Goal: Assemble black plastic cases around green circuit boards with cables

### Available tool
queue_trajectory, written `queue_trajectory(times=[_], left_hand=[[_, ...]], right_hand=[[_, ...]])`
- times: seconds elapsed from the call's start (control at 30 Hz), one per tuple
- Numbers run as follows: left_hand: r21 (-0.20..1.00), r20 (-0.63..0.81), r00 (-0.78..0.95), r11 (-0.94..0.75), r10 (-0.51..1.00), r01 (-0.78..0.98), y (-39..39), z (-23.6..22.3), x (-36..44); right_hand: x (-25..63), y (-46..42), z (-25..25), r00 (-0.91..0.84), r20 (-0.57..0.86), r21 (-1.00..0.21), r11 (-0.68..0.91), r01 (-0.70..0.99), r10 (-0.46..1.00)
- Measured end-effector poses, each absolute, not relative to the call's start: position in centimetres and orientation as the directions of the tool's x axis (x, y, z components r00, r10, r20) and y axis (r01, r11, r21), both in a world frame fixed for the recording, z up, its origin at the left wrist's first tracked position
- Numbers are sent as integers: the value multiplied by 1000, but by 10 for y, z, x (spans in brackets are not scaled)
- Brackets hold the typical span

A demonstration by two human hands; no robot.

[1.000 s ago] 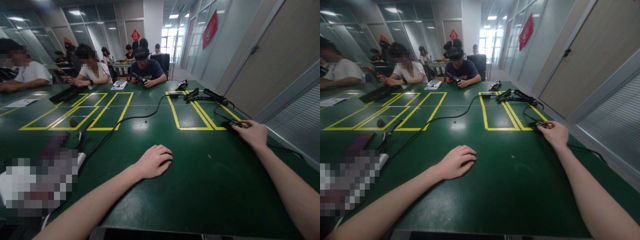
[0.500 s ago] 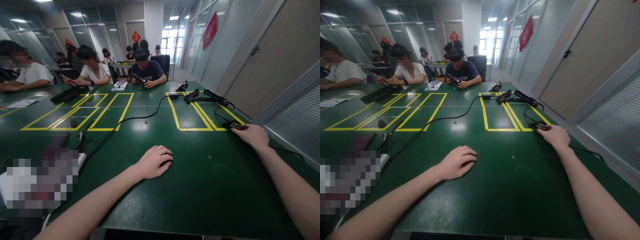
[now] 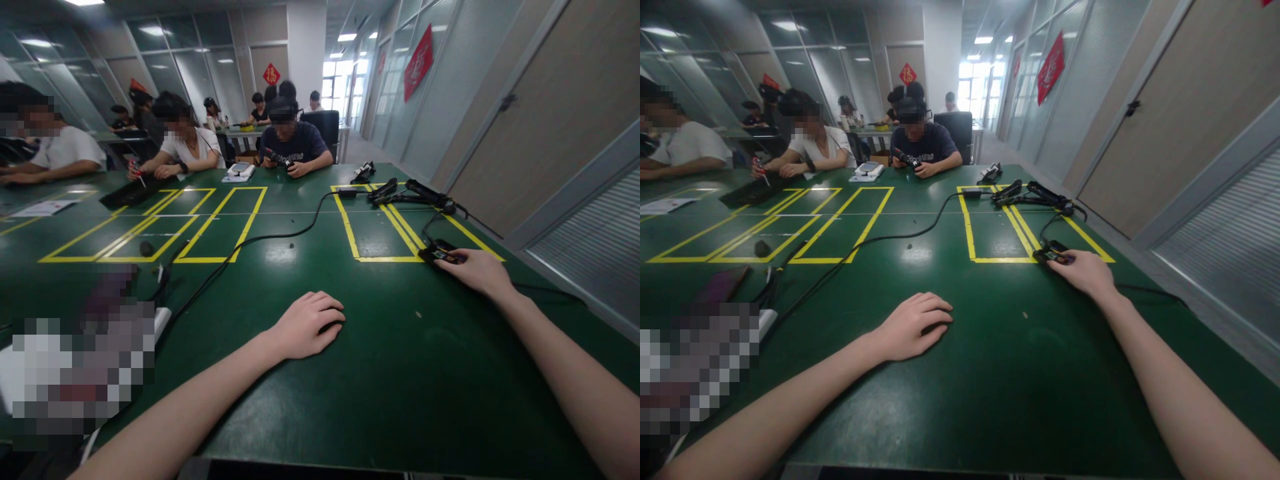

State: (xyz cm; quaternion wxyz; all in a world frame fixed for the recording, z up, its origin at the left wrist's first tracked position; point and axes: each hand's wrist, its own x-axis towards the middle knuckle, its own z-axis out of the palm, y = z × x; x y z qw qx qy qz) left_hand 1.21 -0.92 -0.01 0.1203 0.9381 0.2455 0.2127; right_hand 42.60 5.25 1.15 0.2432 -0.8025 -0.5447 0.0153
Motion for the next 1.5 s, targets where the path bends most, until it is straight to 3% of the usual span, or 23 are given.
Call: queue_trajectory(times=[0.1,0.23,0.4,0.5,0.73,0.97,1.27,1.5], left_hand=[[330,332,789,-847,518,417,-10,0,13],[349,364,756,-832,545,432,-11,0,13],[370,469,690,-832,552,414,-12,1,12],[354,429,733,-845,528,402,-13,1,12],[369,346,719,-792,602,486,-15,2,14],[370,378,724,-811,577,453,-13,-3,12],[389,351,685,-765,638,514,-13,-6,13],[418,324,742,-793,587,444,-11,-3,11]], right_hand=[[400,51,11,294,173,-408,-204,890,940],[349,34,12,-69,116,-486,117,866,991],[278,-5,11,-548,162,-548,537,641,821],[256,-22,5,-683,257,-532,690,490,683],[259,-22,-11,-636,490,-394,802,448,596],[256,-23,-6,-694,462,-233,830,506,553],[259,-21,-4,-750,371,-229,837,497,547],[257,-20,-4,-683,380,-315,782,538,624]])
